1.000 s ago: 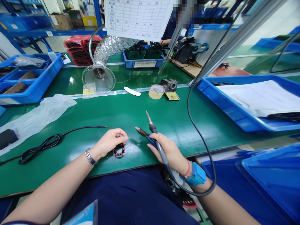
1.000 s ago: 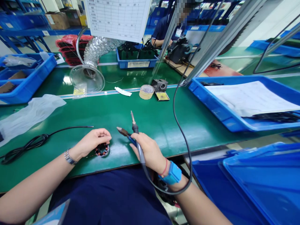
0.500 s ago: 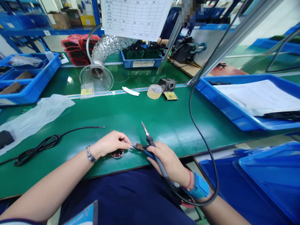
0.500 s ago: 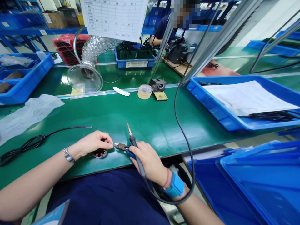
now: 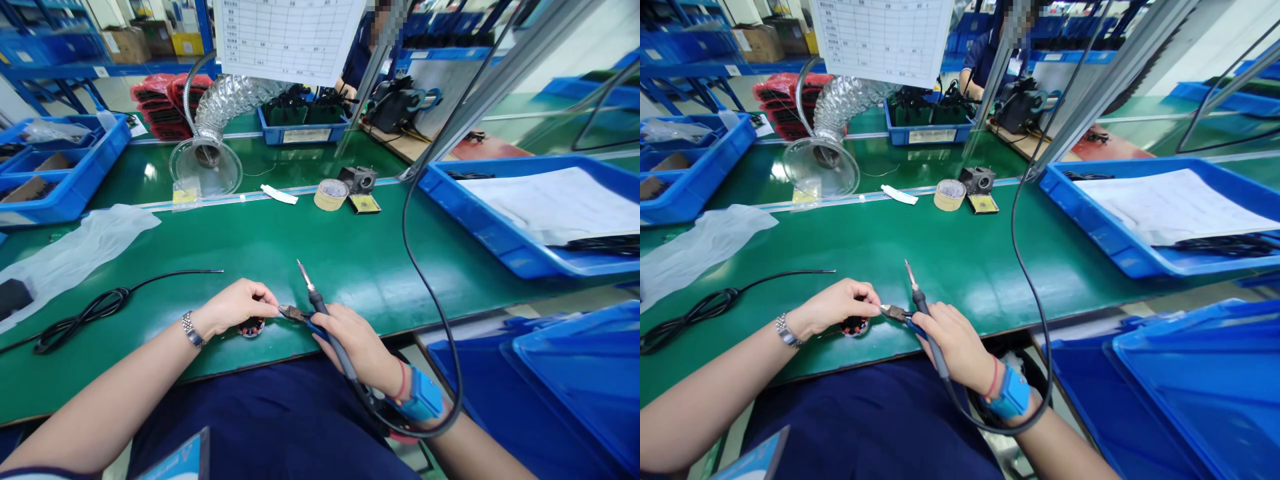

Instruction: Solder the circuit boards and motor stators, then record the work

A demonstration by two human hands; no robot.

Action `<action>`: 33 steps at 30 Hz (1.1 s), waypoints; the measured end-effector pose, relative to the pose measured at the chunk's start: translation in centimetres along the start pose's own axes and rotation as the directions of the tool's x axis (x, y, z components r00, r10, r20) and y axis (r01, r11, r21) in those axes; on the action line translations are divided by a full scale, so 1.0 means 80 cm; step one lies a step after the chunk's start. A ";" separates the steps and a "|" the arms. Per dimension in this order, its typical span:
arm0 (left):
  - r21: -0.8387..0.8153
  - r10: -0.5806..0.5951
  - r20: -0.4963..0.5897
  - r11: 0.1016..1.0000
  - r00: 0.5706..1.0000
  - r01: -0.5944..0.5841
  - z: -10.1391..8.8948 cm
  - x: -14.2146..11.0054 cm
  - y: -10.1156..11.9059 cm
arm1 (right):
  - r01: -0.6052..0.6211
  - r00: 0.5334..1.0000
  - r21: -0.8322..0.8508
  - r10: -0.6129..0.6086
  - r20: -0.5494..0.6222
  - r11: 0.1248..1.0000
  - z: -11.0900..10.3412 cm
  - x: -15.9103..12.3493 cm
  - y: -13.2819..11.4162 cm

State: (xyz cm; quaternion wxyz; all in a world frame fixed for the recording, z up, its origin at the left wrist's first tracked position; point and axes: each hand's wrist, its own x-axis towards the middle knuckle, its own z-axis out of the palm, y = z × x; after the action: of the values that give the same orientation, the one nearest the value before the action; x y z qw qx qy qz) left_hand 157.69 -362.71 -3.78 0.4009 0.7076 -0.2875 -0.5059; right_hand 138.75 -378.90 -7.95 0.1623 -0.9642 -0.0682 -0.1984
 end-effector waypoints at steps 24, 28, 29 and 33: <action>0.129 -0.091 -0.183 0.985 0.979 0.116 -0.023 -0.111 -0.035 | -0.072 0.997 0.569 0.052 0.051 0.819 0.027 0.066 -0.006; 0.019 -0.126 -0.180 0.991 0.976 0.131 -0.020 -0.106 -0.036 | -0.042 0.999 0.691 0.040 0.018 0.722 0.055 0.080 -0.035; -0.022 -0.130 -0.179 0.991 0.975 0.128 -0.021 -0.105 -0.036 | -0.038 0.998 0.701 0.057 -0.003 0.712 0.060 0.082 -0.038; -0.207 -0.071 -0.215 0.978 0.974 0.026 -0.018 -0.096 -0.042 | -0.037 0.991 0.699 0.119 -0.068 0.714 0.070 0.082 -0.043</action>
State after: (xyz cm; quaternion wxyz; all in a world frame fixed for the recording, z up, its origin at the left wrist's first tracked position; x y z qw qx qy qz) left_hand 156.54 -354.36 -2.74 0.4881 0.7217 -0.1705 -0.4603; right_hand 146.03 -373.32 -9.15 0.5241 -0.8224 -0.0881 -0.2029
